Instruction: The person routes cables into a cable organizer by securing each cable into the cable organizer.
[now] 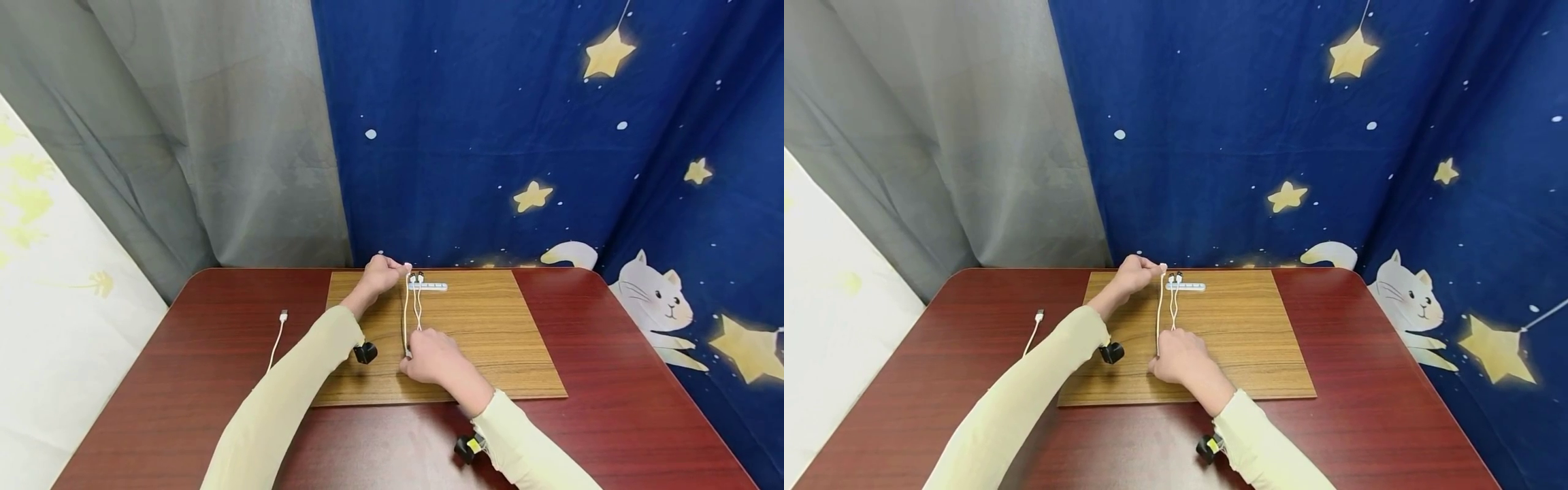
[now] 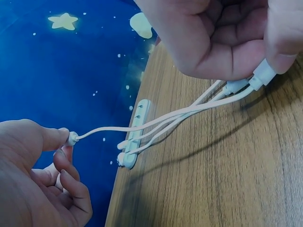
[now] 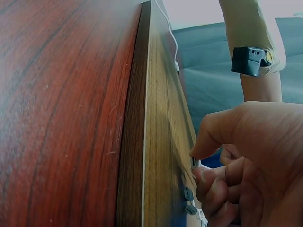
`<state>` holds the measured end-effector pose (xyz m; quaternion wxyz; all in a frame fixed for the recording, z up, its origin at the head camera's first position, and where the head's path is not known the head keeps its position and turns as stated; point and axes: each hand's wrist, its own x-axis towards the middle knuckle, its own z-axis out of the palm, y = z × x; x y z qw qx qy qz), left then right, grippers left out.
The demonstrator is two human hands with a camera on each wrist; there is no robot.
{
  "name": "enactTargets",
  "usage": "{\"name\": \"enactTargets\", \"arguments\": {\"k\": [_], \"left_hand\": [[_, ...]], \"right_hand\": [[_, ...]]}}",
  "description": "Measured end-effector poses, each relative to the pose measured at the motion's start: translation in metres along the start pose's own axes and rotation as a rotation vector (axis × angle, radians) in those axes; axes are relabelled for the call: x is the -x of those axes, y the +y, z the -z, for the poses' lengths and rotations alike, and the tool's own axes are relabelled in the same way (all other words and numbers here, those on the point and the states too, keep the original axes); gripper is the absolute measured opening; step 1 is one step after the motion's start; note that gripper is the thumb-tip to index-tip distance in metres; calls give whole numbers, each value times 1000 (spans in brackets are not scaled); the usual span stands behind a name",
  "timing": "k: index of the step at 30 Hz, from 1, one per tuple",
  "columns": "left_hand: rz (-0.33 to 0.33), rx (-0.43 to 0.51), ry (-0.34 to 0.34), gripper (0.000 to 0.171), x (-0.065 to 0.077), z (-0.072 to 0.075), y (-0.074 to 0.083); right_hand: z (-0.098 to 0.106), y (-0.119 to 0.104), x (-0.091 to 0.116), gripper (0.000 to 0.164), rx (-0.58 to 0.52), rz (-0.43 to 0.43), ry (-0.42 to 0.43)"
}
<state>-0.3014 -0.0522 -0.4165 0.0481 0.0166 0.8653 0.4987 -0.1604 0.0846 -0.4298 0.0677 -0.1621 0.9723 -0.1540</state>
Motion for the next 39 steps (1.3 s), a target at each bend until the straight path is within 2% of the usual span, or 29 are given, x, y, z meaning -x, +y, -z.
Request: {"name": "enactTargets", "arguments": {"k": [8, 15, 27, 39], "left_hand": [[-25, -9, -16, 29, 1, -7, 6], [-20, -11, -34, 33, 3, -11, 8], [-23, -13, -41, 33, 0, -18, 9], [-43, -41, -30, 32, -3, -27, 14]], "right_hand": [[3, 2, 3, 28, 17, -20, -13], [5, 2, 5, 27, -6, -37, -29], [7, 8, 6, 29, 13, -54, -56], [9, 13, 7, 27, 14, -50, -49]]}}
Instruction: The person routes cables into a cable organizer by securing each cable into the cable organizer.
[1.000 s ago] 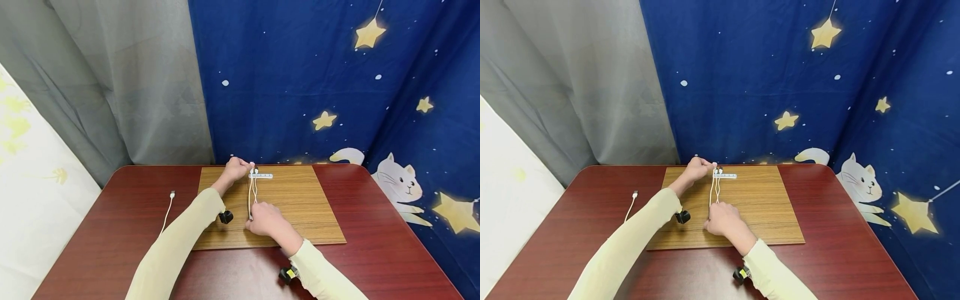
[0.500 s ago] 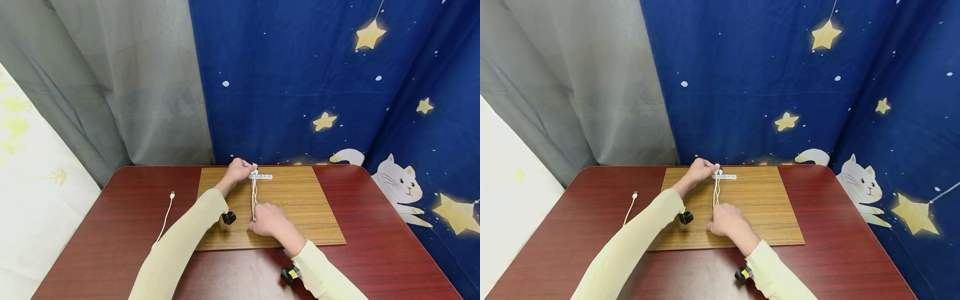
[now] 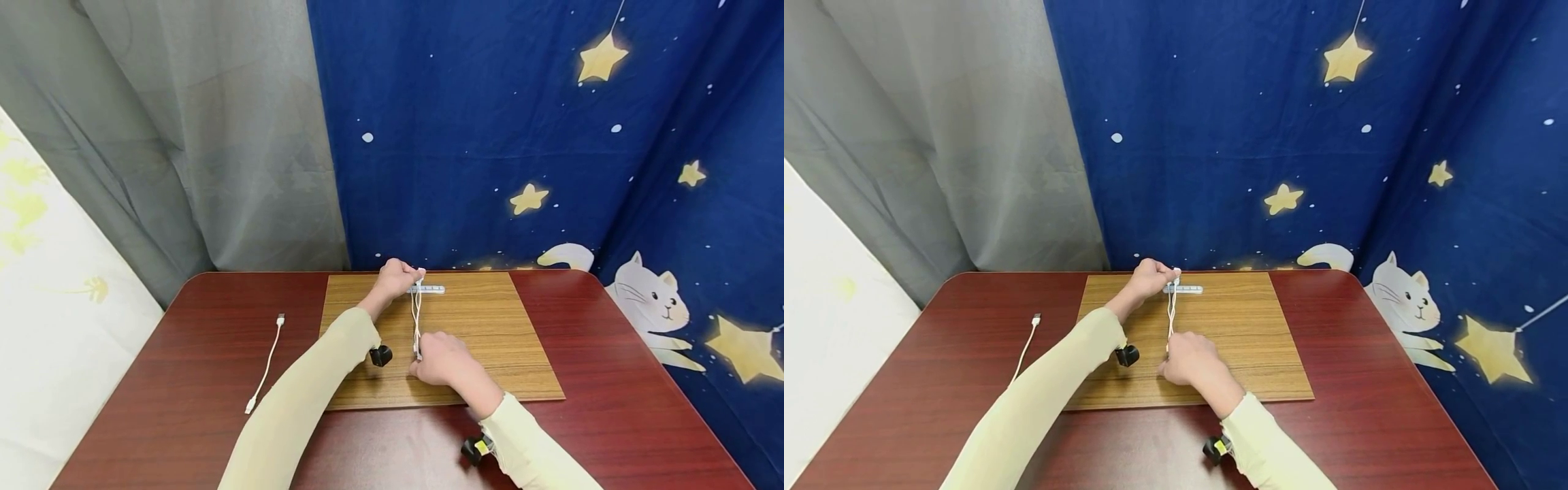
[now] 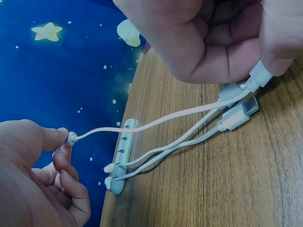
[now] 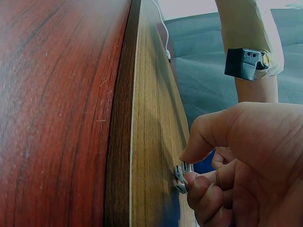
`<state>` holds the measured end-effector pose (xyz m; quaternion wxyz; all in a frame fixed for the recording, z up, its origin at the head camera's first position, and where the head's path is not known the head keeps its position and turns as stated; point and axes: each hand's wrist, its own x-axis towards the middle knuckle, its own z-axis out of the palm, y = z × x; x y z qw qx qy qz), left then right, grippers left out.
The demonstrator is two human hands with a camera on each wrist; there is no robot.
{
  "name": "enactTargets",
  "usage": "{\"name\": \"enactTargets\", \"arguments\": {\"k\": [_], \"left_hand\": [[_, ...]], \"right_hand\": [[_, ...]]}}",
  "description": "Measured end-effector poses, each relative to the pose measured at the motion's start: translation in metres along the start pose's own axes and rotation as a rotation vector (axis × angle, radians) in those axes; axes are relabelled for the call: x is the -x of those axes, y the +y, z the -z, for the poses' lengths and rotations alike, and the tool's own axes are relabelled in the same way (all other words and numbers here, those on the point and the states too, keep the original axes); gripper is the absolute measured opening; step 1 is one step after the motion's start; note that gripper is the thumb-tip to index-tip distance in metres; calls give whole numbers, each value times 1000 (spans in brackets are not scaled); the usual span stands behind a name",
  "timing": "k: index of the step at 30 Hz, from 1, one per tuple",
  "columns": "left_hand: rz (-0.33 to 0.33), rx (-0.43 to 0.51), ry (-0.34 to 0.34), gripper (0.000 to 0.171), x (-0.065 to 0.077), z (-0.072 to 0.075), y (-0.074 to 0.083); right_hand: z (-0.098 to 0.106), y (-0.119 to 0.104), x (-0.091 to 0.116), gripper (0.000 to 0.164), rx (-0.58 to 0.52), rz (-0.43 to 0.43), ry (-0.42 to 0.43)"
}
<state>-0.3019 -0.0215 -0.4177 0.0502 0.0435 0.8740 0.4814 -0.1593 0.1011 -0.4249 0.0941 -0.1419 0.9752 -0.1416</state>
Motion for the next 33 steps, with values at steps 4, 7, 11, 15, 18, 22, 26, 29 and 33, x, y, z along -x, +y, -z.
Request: {"name": "enactTargets", "arguments": {"k": [4, 7, 11, 15, 18, 22, 26, 29, 33], "left_hand": [[0, -2, 4, 31, -2, -2, 1], [-8, -1, 6, 30, -3, -3, 1], [8, -6, 11, 31, -6, -5, -1], [24, -11, 15, 33, -9, -7, -2], [21, -24, 17, 34, -10, -8, -2], [14, -50, 20, 34, -12, -10, -3], [1, -83, 26, 32, -15, -13, -4], [-10, -111, 35, 30, -15, -15, -5], [-12, -150, 52, 28, -15, -19, -6]], "right_hand": [[0, 1, 0, 29, -5, -17, -6], [2, 2, 0, 30, -14, -30, -11], [4, 4, 0, 32, -28, -40, -16], [5, 6, -1, 35, -28, -53, -15], [6, 7, -2, 34, -19, -59, -10], [9, 8, -2, 32, -23, -61, -6], [11, 8, -1, 30, -34, -57, 5], [12, 8, 0, 30, -32, -49, 17], [12, 9, 0, 29, -25, -51, 28]]}}
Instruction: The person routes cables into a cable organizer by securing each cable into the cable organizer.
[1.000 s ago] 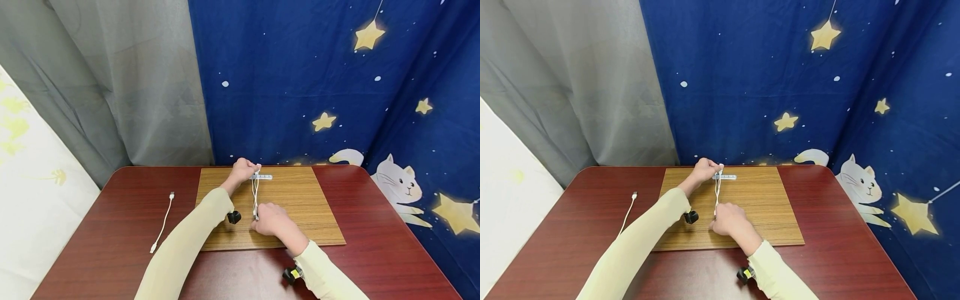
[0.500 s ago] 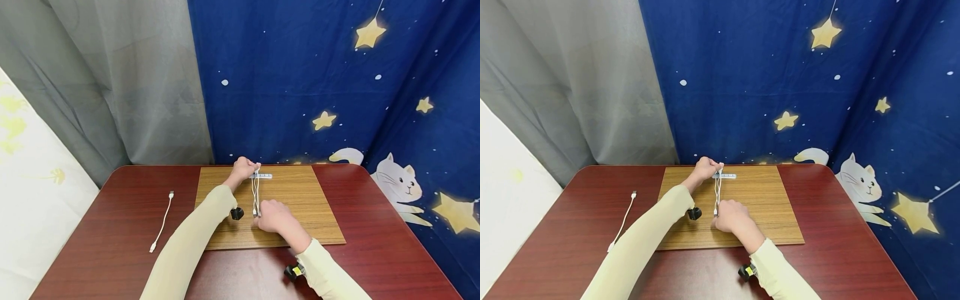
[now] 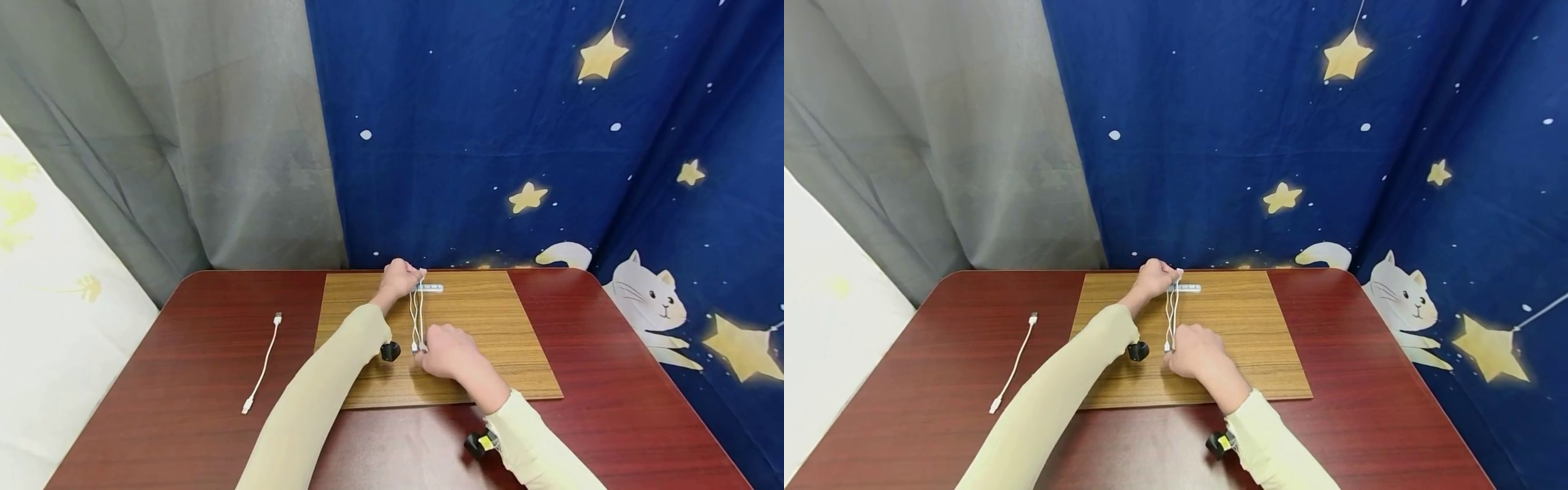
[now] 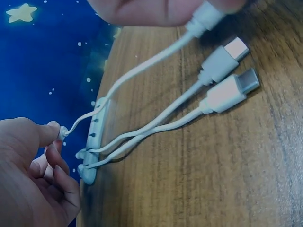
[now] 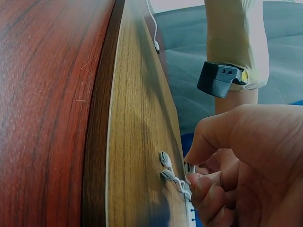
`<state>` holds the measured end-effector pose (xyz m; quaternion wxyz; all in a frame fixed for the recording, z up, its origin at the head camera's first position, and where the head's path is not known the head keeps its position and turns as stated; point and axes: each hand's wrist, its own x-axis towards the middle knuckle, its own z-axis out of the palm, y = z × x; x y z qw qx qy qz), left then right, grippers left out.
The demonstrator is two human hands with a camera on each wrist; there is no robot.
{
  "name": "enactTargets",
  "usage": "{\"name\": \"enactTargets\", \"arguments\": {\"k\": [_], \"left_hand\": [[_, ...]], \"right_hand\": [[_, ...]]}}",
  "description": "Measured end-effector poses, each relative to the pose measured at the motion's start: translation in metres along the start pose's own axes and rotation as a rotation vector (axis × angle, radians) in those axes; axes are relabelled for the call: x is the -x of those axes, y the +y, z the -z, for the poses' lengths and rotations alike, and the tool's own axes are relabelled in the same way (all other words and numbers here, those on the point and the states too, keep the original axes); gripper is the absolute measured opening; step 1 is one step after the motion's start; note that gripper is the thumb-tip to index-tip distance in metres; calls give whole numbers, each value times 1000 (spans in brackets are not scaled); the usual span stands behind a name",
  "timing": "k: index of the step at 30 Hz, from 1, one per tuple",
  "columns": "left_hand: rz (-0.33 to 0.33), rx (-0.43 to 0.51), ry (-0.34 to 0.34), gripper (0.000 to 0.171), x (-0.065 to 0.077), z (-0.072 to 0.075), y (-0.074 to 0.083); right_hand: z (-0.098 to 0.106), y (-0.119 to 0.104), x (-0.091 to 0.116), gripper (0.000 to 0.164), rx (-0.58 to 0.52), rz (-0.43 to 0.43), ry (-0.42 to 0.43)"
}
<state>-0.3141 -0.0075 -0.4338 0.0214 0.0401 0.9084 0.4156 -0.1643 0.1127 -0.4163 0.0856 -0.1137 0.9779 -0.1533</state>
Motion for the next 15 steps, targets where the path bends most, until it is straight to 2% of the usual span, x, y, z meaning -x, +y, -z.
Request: {"name": "enactTargets", "arguments": {"k": [7, 15], "left_hand": [[23, -58, 24, 28, -2, -5, -4], [51, -72, 28, 27, -6, -11, -4]], "right_hand": [[1, 3, -1, 31, 3, -22, 10], [3, 5, -2, 30, 11, -29, 26]]}}
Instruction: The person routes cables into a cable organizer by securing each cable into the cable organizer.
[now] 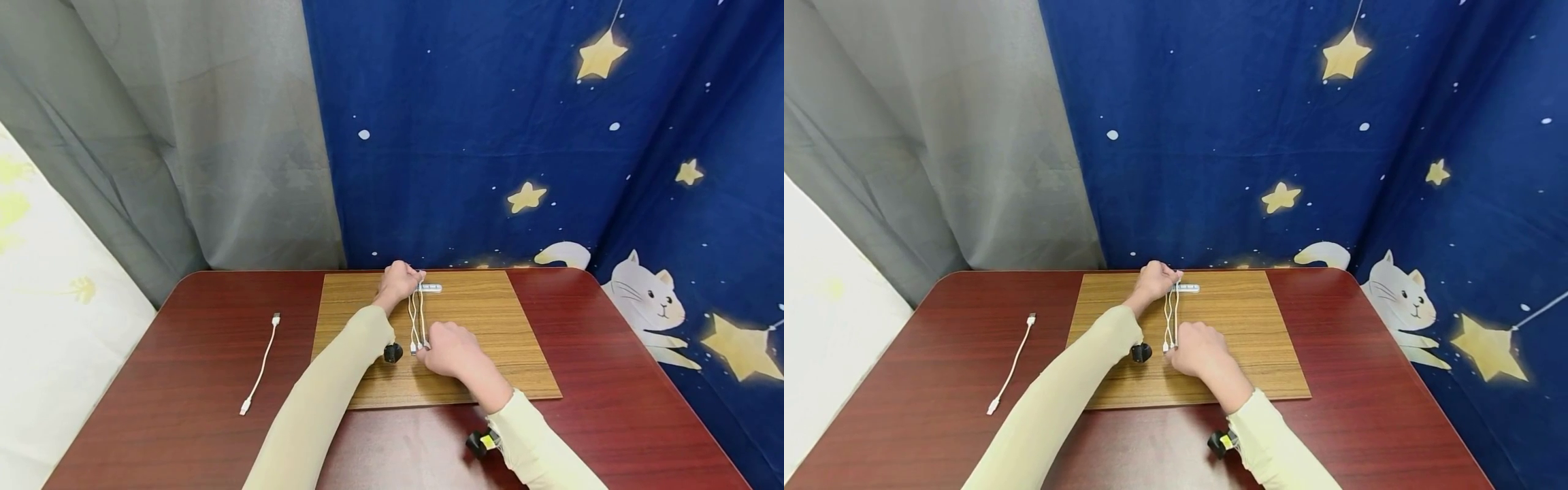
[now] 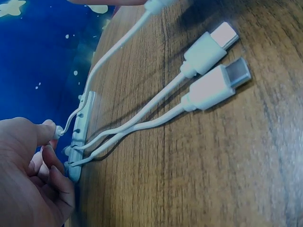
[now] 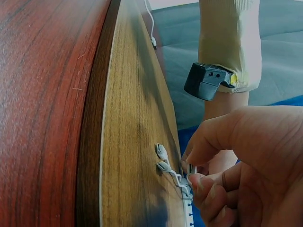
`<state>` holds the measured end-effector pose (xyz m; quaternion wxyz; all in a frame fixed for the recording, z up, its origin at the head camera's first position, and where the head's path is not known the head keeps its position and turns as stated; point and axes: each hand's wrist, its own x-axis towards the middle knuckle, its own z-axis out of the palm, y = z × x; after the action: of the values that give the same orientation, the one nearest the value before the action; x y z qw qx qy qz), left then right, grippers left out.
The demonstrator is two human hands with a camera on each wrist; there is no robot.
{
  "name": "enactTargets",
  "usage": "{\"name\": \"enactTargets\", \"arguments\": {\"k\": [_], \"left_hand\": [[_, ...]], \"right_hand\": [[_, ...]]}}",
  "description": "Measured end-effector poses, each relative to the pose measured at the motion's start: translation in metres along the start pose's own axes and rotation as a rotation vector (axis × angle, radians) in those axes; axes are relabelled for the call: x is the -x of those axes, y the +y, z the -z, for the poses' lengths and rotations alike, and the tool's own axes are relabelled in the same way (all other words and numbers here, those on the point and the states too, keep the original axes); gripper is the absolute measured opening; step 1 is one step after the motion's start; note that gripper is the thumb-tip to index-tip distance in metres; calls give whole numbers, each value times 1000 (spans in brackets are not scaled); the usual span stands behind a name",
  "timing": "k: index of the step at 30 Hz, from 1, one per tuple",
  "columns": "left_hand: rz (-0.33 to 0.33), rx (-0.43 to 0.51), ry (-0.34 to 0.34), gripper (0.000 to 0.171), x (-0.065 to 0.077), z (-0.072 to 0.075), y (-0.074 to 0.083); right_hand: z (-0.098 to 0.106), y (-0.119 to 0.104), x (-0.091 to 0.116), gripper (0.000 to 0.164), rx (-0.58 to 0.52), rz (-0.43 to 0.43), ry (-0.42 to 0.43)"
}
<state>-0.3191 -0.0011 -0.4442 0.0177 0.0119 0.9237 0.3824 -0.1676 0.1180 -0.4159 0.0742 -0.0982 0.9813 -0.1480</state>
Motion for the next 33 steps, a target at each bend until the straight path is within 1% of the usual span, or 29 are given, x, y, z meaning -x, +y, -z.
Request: {"name": "enactTargets", "arguments": {"k": [7, 14, 21, 30, 33], "left_hand": [[-13, -20, 2, 26, -3, -5, 3], [-8, -42, 7, 26, -2, -6, 8], [-26, -61, 8, 27, -6, -9, 5], [-25, -76, 14, 27, -6, -10, 6], [-16, -71, 16, 26, -6, -11, 5]], "right_hand": [[-1, 2, -1, 32, 12, -15, 9], [-2, 4, -2, 33, 12, -24, 3], [-3, 8, -5, 35, 16, -38, -12], [-2, 9, -7, 34, 21, -38, -9], [-2, 8, -7, 34, 21, -39, -7]]}}
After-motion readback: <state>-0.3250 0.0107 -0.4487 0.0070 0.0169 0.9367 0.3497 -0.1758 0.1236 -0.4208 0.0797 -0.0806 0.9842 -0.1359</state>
